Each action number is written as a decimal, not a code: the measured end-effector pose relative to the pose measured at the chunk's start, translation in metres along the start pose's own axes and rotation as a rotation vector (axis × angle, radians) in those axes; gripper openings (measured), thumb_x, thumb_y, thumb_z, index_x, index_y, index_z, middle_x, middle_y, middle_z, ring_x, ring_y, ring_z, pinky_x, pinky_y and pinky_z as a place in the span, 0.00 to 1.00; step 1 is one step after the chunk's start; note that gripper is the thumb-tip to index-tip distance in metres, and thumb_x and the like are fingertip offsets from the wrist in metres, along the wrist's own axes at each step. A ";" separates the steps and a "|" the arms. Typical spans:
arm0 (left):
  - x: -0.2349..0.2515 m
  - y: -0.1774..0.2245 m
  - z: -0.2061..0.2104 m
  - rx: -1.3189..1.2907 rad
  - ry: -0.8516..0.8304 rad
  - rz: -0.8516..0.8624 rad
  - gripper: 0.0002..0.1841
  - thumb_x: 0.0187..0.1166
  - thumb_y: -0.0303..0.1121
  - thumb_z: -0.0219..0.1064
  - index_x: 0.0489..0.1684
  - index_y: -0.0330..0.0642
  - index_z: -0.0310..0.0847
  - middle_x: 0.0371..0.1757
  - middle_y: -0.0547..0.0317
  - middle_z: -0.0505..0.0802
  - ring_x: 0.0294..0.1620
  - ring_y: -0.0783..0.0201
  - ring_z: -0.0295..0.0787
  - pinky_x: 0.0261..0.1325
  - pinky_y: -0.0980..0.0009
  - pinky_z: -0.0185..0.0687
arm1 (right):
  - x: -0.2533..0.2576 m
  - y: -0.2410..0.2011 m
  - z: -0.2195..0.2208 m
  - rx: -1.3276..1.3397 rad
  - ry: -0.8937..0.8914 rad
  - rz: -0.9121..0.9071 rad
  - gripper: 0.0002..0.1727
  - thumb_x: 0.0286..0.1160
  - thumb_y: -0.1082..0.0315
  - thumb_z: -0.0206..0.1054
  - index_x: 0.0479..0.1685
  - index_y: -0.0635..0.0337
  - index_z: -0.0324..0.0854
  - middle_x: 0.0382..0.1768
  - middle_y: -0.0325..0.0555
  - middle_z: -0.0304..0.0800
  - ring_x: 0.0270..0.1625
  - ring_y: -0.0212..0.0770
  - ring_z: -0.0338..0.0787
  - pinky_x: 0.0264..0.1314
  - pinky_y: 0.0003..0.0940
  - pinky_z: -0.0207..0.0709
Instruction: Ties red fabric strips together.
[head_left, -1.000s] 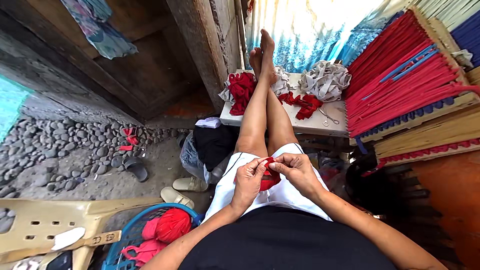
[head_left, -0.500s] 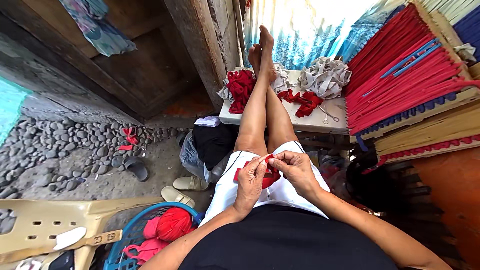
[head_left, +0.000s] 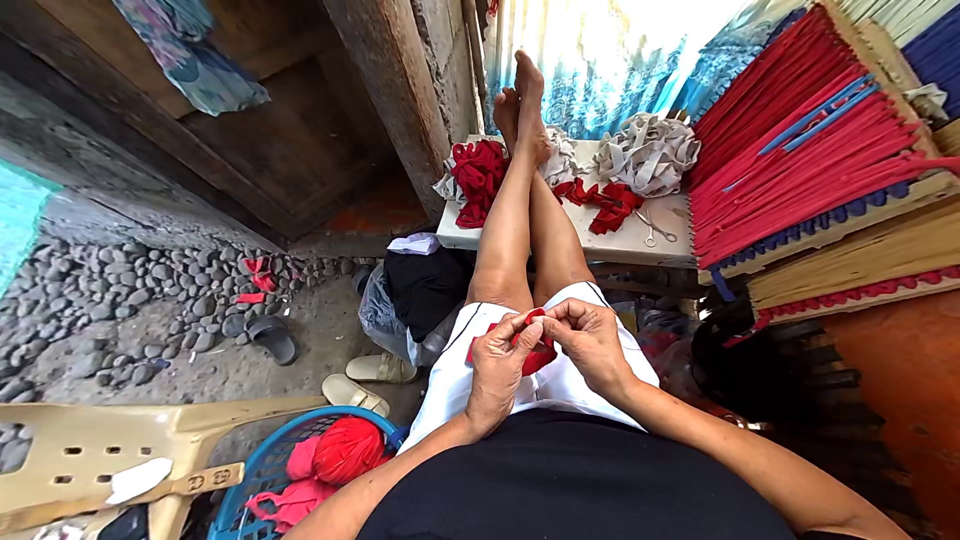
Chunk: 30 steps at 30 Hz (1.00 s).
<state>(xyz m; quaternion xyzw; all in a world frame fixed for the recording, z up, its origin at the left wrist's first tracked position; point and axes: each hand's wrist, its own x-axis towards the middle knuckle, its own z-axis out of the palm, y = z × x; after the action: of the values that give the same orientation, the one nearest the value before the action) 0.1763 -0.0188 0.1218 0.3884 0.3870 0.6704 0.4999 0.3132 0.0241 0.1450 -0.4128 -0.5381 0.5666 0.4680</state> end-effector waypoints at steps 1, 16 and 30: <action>0.001 0.000 0.000 -0.039 0.016 -0.025 0.06 0.79 0.20 0.68 0.45 0.27 0.90 0.42 0.48 0.95 0.40 0.61 0.94 0.49 0.63 0.93 | 0.000 0.001 0.000 -0.003 0.000 0.001 0.07 0.68 0.75 0.77 0.27 0.62 0.84 0.13 0.35 0.75 0.15 0.26 0.70 0.20 0.21 0.64; 0.010 0.003 -0.010 0.131 0.048 -0.008 0.05 0.78 0.22 0.70 0.41 0.31 0.92 0.39 0.53 0.96 0.41 0.66 0.93 0.54 0.68 0.90 | -0.002 0.001 -0.011 -0.066 -0.087 0.055 0.06 0.71 0.70 0.76 0.41 0.61 0.88 0.12 0.32 0.70 0.14 0.25 0.66 0.19 0.21 0.61; 0.011 0.001 -0.011 0.069 -0.043 -0.099 0.07 0.75 0.21 0.73 0.47 0.30 0.93 0.44 0.49 0.96 0.46 0.62 0.93 0.57 0.64 0.91 | -0.002 0.003 -0.013 -0.003 -0.090 0.088 0.04 0.76 0.73 0.71 0.36 0.63 0.90 0.19 0.37 0.84 0.17 0.24 0.70 0.20 0.21 0.62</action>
<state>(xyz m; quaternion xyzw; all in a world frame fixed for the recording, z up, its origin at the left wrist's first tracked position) 0.1633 -0.0097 0.1198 0.4000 0.4179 0.6225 0.5271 0.3256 0.0250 0.1413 -0.4108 -0.5408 0.6038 0.4174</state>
